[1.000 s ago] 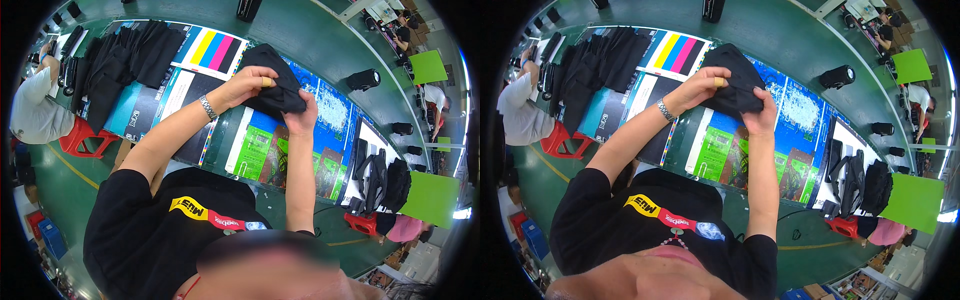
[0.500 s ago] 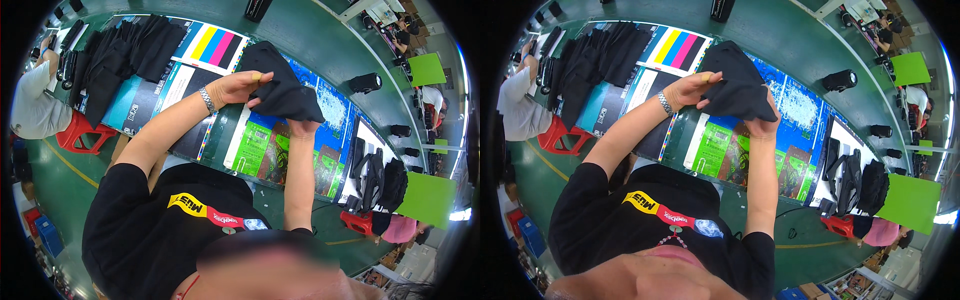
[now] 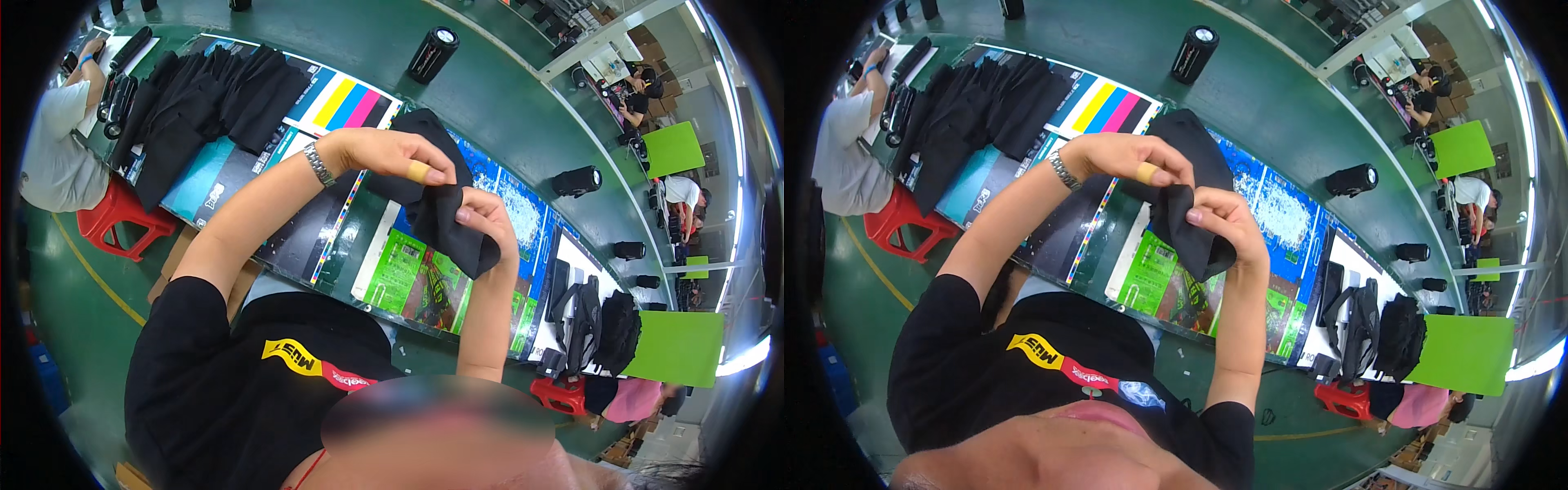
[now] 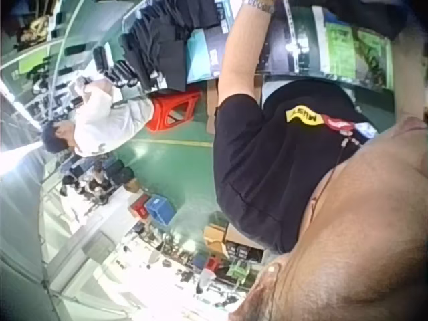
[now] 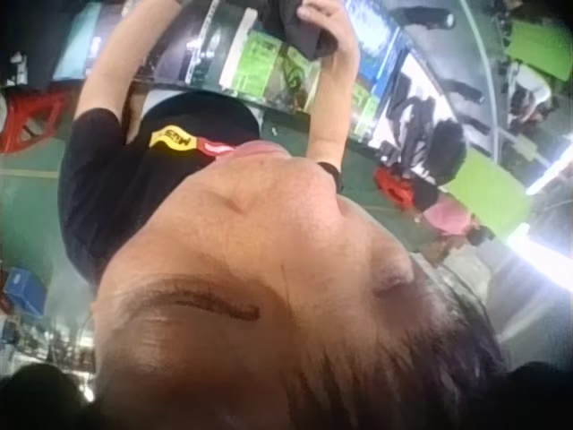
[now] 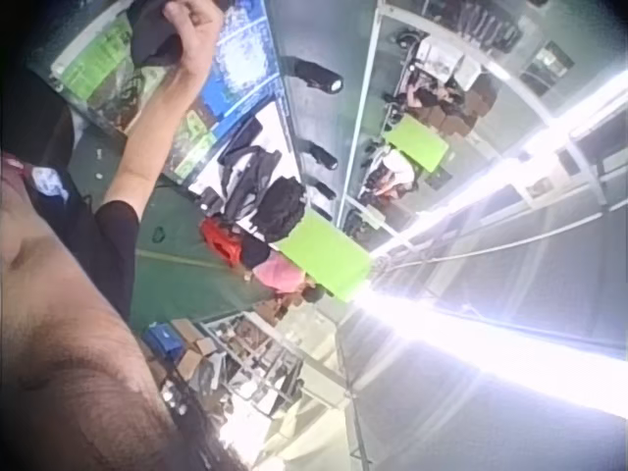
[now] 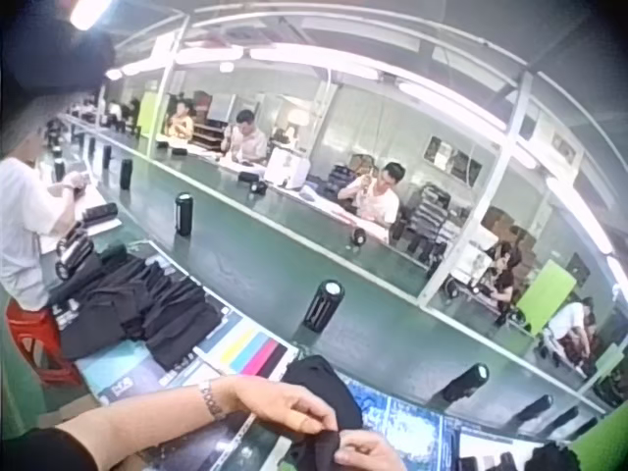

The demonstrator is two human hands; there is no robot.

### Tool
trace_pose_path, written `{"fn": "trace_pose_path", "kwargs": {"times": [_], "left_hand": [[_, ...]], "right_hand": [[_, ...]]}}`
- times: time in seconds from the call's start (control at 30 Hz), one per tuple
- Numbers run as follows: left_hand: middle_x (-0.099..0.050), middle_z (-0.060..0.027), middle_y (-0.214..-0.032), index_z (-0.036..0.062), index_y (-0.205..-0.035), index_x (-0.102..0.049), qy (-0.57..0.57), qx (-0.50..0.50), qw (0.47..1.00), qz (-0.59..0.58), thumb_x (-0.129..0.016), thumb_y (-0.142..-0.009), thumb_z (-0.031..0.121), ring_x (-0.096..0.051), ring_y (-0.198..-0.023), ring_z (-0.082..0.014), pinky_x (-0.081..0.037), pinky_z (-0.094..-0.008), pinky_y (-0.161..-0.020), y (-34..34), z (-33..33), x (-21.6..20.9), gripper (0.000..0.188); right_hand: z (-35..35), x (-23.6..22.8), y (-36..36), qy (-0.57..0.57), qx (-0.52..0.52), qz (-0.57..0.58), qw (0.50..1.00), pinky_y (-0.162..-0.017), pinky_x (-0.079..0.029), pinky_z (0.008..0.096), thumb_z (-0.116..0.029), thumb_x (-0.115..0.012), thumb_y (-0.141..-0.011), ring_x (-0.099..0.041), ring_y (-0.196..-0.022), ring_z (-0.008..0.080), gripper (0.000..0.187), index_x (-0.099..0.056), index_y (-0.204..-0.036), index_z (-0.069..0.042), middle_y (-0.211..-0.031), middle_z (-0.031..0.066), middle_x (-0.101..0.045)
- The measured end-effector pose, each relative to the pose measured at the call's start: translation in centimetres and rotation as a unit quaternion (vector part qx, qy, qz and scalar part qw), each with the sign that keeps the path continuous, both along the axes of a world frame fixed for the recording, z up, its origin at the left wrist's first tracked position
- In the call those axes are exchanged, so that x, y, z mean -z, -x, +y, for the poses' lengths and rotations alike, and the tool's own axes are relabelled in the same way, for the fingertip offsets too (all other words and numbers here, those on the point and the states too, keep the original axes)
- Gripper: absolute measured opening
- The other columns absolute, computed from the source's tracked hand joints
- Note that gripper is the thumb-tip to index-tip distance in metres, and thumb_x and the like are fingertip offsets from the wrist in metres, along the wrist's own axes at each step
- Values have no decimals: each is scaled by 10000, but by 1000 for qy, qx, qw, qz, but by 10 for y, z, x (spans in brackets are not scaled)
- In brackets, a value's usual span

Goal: The person takes black fabric sleeves from a stack, opens and adjusts each one by hand, and slips them over cylindrical electronic devices.

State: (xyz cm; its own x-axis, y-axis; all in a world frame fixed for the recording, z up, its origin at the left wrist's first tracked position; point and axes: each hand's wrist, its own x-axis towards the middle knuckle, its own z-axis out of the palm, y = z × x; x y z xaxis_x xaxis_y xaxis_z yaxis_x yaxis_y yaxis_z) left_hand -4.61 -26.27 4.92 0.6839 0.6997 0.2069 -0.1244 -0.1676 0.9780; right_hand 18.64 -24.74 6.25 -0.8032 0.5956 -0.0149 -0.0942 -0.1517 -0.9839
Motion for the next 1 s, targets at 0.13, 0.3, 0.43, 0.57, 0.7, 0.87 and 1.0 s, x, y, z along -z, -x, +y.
{"fn": "trace_pose_path", "kwargs": {"times": [0.13, 0.3, 0.43, 0.57, 0.7, 0.87, 1.0], "left_hand": [[-628, -39, -930, -16, -914, -650, -138, -28, 987, 73, -675, -851, 150, -565, -905, -125, -436, -267, -837, 5, -4, -37, 179], [-642, -6, -821, 6, -894, -674, 26, -102, 994, -33, -718, -803, 77, -587, -780, -64, -474, -233, -720, 6, 3, -57, 123], [-661, -22, -900, 30, -985, -654, 130, -196, 950, -205, -670, -872, 201, -620, -814, -95, -488, -239, -779, 24, 31, -43, 206], [-659, -5, -887, 42, -1006, -668, 156, -287, 917, -230, -662, -879, 202, -605, -862, -84, -458, -244, -830, 29, 69, -20, 204], [-664, -22, -924, 24, -993, -685, 101, -429, 886, -143, -670, -871, 199, -589, -842, -87, -444, -249, -822, 49, 121, 4, 214], [-661, -12, -908, 30, -978, -686, 109, -488, 852, -151, -681, -863, 210, -582, -839, -88, -437, -248, -812, 51, 182, 19, 214], [-648, -3, -858, 63, -897, -673, 162, -504, 831, -168, -693, -856, 224, -578, -781, -75, -433, -229, -746, 54, 210, 35, 167]], "right_hand": [[4, -37, 5, 14, -16, -114, 993, -660, -422, 186, -135, -658, -856, -564, -735, 39, 133, -646, -838, -4, -777, -1, -631], [26, -54, 6, -68, 24, -20, 997, -738, -432, 206, -208, -590, -911, -554, -794, 61, 221, -644, -882, 4, -832, 19, -633], [78, -25, 29, 3, 24, 165, 986, -860, -454, 278, -224, -513, -933, -592, -923, 147, 272, -620, -1014, 13, -1001, 74, -637], [133, -12, 64, 121, 90, 220, 964, -907, -462, 340, -219, -504, -932, -591, -1010, 190, 294, -578, -1110, 4, -1065, 92, -619], [179, -20, 97, 39, 224, 79, 971, -809, -495, 332, -125, -528, -904, -612, -880, 151, 207, -632, -1047, -16, -968, 53, -646], [261, -11, 119, -264, 356, -127, 887, -682, -454, 246, -65, -553, -839, -578, -731, 106, 186, -696, -937, 1, -813, 11, -656], [301, 5, 133, -319, 360, -186, 857, -649, -419, 234, -50, -575, -811, -547, -709, 93, 168, -701, -903, 11, -781, 10, -639]]}}
